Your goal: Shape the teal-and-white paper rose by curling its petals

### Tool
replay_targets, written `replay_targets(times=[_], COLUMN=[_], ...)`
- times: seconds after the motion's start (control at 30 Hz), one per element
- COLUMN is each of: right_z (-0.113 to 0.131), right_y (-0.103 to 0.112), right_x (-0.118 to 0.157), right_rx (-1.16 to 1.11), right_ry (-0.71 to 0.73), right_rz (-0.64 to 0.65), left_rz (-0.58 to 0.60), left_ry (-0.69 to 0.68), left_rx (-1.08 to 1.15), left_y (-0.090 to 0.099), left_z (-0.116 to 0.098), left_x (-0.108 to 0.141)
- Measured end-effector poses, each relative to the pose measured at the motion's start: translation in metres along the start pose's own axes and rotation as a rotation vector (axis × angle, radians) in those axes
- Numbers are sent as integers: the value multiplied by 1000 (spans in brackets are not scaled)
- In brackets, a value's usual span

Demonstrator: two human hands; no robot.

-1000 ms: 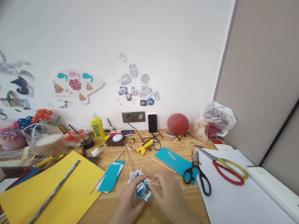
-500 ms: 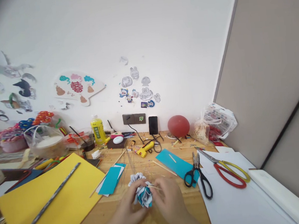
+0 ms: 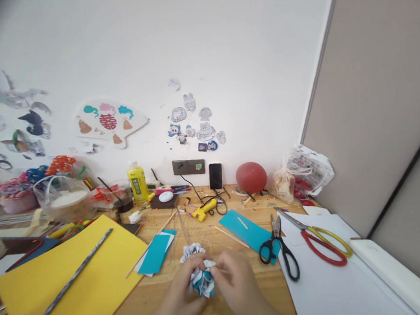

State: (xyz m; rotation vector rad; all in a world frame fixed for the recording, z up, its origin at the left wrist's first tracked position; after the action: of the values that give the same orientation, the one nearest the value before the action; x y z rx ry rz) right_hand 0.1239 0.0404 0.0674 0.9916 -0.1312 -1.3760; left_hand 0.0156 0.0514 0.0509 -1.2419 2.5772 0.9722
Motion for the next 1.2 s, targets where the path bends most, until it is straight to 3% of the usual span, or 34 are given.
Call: replay_targets(times=[0.2, 0.4, 0.8, 1.2], right_z=[-3, 13, 19, 11], right_y=[0, 7, 2, 3], right_x=[0, 4, 7, 4], right_rx=[31, 199, 78, 125], right_ry=[-10, 100, 217, 172], right_rz=[-6, -68, -1, -22], left_rz=[-3, -4, -13, -50], left_ry=[-34, -46, -94, -130], left_rx=[-57, -101, -134, -166], left_y=[1, 3, 2, 5], left_z=[-8, -12, -11, -12], left_x=[3, 3, 8, 8])
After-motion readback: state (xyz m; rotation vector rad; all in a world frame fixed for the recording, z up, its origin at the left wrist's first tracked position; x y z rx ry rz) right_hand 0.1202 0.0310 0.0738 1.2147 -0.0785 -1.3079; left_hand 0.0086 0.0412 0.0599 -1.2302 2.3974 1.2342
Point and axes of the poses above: each hand's wrist, its own x-axis away from the middle knuckle, its own y-axis out of the back of the hand, z = x × y, the point moved 9 cm from there along -x, towards the middle knuckle, and after that the axes turned 12 degrees about z, right-handed, at the moved point
